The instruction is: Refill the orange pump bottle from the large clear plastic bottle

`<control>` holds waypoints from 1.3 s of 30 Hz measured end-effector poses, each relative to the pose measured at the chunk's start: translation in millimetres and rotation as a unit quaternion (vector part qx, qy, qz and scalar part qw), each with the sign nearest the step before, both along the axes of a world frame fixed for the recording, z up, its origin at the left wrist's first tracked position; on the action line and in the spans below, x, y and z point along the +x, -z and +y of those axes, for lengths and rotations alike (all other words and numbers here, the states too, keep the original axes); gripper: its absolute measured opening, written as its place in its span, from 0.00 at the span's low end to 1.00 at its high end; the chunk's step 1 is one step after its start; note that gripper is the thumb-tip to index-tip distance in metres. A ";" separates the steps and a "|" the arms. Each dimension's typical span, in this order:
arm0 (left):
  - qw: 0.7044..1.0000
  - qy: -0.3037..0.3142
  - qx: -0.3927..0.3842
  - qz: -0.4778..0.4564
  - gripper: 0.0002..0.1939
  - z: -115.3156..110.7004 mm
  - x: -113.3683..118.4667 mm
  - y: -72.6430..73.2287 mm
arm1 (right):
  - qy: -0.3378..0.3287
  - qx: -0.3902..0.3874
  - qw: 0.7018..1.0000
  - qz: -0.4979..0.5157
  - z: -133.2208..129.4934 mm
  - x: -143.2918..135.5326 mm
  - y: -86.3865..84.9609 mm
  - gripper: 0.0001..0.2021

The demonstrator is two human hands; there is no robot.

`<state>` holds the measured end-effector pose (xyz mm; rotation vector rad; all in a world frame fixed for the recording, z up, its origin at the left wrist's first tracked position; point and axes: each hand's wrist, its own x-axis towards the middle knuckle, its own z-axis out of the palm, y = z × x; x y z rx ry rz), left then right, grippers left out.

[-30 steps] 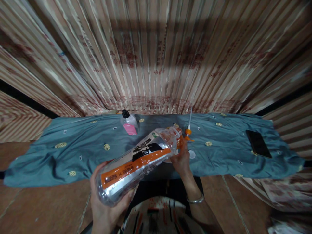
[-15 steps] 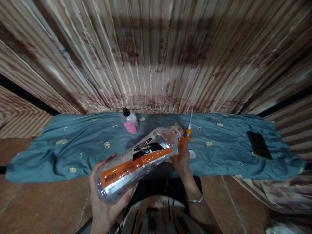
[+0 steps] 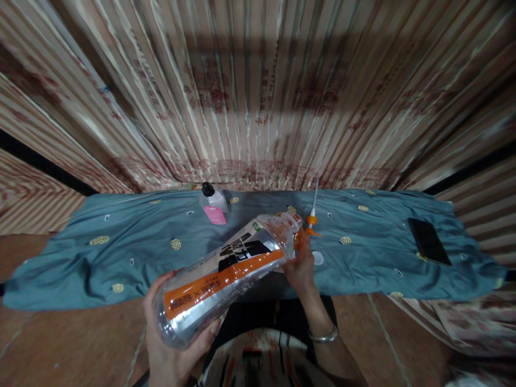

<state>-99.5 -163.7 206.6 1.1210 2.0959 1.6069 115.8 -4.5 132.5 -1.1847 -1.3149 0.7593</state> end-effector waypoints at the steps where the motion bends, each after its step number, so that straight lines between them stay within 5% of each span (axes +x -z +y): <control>1: 1.000 0.014 -0.004 0.008 0.49 -0.3 -4.0 1.4 | -0.002 0.000 1.000 0.004 0.1 -0.2 -0.1 0.38; 4: 0.999 0.041 -0.004 0.025 0.49 -0.3 -6.8 3.2 | -0.010 -0.004 1.000 0.005 0.4 0.1 0.9 0.38; 9: 1.000 -0.015 0.008 0.011 0.49 -0.6 2.1 2.7 | -0.017 0.002 1.000 -0.007 0.5 1.0 2.7 0.38; 15: 0.996 0.072 -0.001 0.061 0.48 -4.0 -18.1 9.7 | -0.017 0.008 1.000 -0.016 0.1 2.1 7.2 0.36; 21: 0.999 -0.006 0.004 0.031 0.46 -0.4 5.5 -0.8 | -0.005 0.011 1.000 -0.026 0.9 3.1 9.1 0.35; 39: 1.000 0.001 -0.002 0.000 0.47 1.6 7.4 -6.4 | 0.012 -0.007 0.999 -0.032 -0.1 2.6 8.9 0.35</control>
